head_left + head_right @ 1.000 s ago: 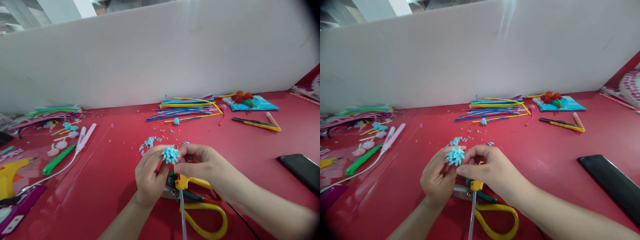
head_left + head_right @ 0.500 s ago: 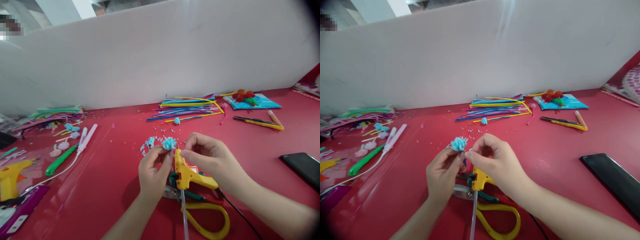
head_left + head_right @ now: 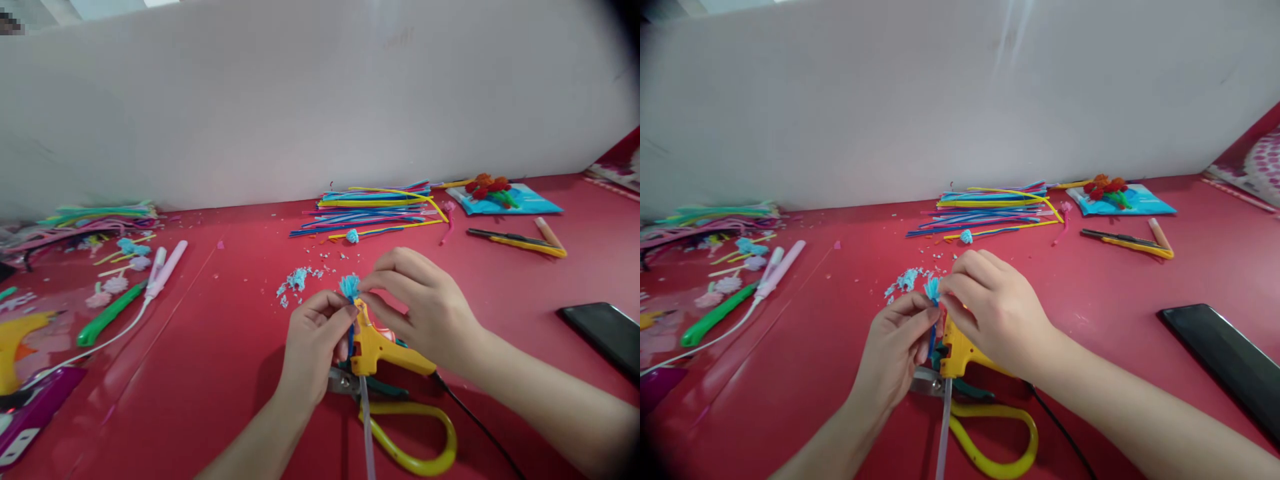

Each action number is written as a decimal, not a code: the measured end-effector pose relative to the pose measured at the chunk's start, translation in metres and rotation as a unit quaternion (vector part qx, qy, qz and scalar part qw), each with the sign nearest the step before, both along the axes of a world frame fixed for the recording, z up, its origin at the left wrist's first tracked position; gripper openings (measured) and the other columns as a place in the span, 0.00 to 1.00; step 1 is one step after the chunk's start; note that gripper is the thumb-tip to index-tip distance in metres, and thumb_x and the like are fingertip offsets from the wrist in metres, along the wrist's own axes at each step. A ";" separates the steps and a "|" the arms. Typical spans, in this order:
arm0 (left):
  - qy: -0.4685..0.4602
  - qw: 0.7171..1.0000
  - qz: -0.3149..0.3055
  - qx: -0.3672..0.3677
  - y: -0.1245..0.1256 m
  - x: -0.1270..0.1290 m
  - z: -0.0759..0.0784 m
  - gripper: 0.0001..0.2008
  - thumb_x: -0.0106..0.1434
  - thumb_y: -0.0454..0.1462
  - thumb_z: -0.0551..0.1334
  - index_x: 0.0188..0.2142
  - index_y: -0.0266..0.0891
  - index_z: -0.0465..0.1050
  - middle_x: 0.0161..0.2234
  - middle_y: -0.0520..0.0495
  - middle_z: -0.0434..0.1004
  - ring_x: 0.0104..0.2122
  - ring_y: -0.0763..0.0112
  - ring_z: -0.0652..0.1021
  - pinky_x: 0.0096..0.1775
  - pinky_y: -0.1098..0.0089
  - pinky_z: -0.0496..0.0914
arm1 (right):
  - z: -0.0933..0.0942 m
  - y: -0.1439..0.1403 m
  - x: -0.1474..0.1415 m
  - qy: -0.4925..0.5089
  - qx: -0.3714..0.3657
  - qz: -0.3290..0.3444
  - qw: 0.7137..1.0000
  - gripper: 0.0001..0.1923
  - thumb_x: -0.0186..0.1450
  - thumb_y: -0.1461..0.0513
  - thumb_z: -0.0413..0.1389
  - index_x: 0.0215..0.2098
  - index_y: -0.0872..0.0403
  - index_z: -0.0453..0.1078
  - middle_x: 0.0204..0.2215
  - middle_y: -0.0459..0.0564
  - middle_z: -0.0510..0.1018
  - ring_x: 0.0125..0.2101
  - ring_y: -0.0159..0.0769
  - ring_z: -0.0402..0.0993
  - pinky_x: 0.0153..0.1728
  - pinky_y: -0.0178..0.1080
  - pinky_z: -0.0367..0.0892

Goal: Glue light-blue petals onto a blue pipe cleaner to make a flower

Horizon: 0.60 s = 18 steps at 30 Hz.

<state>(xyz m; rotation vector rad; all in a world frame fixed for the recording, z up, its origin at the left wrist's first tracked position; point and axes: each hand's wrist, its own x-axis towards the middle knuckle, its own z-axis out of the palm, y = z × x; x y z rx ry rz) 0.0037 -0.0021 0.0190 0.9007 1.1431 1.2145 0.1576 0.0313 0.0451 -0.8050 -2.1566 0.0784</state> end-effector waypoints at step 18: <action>0.008 1.000 -0.003 0.012 0.001 0.000 -0.002 0.08 0.54 0.35 0.63 0.23 0.36 0.66 0.16 0.57 0.67 0.10 0.87 0.60 0.14 0.81 0.51 | 0.002 0.000 -0.001 0.004 -0.003 0.005 1.000 0.05 0.64 0.67 0.51 0.33 0.58 0.69 0.30 0.51 0.71 0.32 0.33 0.65 0.35 0.36 0.64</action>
